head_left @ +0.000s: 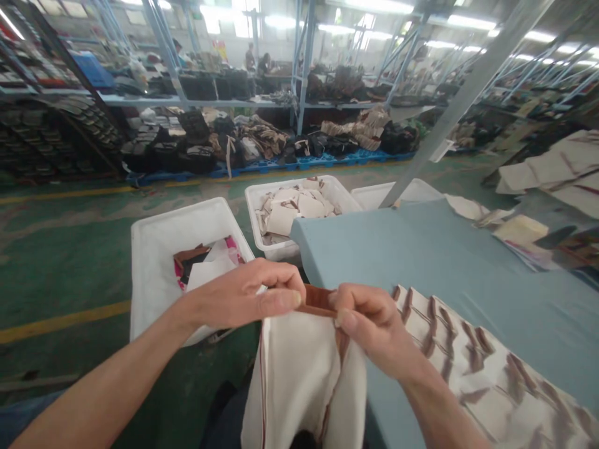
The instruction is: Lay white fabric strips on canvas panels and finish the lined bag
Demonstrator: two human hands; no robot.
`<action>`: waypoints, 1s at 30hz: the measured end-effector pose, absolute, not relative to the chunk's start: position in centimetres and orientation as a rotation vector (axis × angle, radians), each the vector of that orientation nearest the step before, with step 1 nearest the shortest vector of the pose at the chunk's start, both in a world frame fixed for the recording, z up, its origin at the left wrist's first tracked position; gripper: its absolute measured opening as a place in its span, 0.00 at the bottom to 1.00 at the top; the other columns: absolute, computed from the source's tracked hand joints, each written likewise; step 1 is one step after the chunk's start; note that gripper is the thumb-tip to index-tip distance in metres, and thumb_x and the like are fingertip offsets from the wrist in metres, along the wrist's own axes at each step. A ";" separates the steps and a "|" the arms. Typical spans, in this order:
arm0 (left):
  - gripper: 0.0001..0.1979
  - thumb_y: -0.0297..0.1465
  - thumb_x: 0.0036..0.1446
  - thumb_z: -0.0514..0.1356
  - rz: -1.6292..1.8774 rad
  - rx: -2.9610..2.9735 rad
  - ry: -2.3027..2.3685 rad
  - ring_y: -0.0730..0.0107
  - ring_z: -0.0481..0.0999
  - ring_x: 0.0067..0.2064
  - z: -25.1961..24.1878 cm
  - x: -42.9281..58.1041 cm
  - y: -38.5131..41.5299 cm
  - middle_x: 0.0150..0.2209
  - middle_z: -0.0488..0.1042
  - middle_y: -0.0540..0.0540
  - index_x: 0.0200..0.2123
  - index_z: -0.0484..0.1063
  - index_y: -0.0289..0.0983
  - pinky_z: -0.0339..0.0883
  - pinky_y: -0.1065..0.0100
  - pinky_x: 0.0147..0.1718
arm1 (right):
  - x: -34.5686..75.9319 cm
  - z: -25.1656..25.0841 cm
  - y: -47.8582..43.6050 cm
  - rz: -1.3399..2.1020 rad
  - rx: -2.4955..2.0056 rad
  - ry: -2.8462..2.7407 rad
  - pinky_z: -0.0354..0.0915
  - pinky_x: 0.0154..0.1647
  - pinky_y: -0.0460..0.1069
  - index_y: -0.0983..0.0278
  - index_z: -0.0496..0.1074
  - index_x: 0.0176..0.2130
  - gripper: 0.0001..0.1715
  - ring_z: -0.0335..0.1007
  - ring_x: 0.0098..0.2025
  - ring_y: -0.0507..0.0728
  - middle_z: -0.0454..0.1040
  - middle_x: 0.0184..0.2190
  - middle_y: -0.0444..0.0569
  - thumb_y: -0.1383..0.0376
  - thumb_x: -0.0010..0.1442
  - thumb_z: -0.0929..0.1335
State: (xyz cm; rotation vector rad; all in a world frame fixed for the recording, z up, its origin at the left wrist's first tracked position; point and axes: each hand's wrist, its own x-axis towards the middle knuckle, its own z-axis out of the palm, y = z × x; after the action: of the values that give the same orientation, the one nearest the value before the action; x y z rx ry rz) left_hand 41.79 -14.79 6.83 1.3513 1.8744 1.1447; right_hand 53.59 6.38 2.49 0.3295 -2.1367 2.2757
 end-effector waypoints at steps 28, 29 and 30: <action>0.14 0.40 0.66 0.55 1.197 1.202 1.716 0.68 0.66 0.33 5.8 39.6 -17.5 0.30 0.68 0.51 0.33 0.70 0.37 0.58 0.70 0.32 | 49.6 -4.3 6.1 1.549 0.193 -2.486 0.60 0.31 0.47 0.62 0.68 0.31 0.28 0.64 0.28 0.53 0.71 0.26 0.43 0.46 0.76 0.62; 0.14 0.41 0.65 0.56 1.211 1.182 1.696 0.69 0.65 0.32 5.6 39.5 -17.4 0.29 0.67 0.52 0.32 0.70 0.37 0.57 0.70 0.31 | 49.6 -4.3 6.1 1.545 0.190 -2.484 0.60 0.31 0.47 0.61 0.68 0.31 0.28 0.64 0.28 0.52 0.70 0.26 0.43 0.46 0.75 0.62; 0.15 0.41 0.64 0.56 1.227 1.162 1.687 0.69 0.64 0.31 5.3 39.5 -17.3 0.29 0.67 0.52 0.32 0.70 0.37 0.56 0.70 0.31 | 49.7 -4.2 6.2 1.540 0.188 -2.482 0.60 0.31 0.47 0.61 0.68 0.31 0.29 0.64 0.28 0.53 0.70 0.25 0.43 0.45 0.75 0.62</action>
State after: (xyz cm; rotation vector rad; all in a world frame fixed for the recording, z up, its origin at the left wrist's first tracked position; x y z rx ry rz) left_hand 39.46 -17.29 5.28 1.1620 1.6871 1.2271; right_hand 49.67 6.18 -4.22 0.1878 -2.4822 1.5398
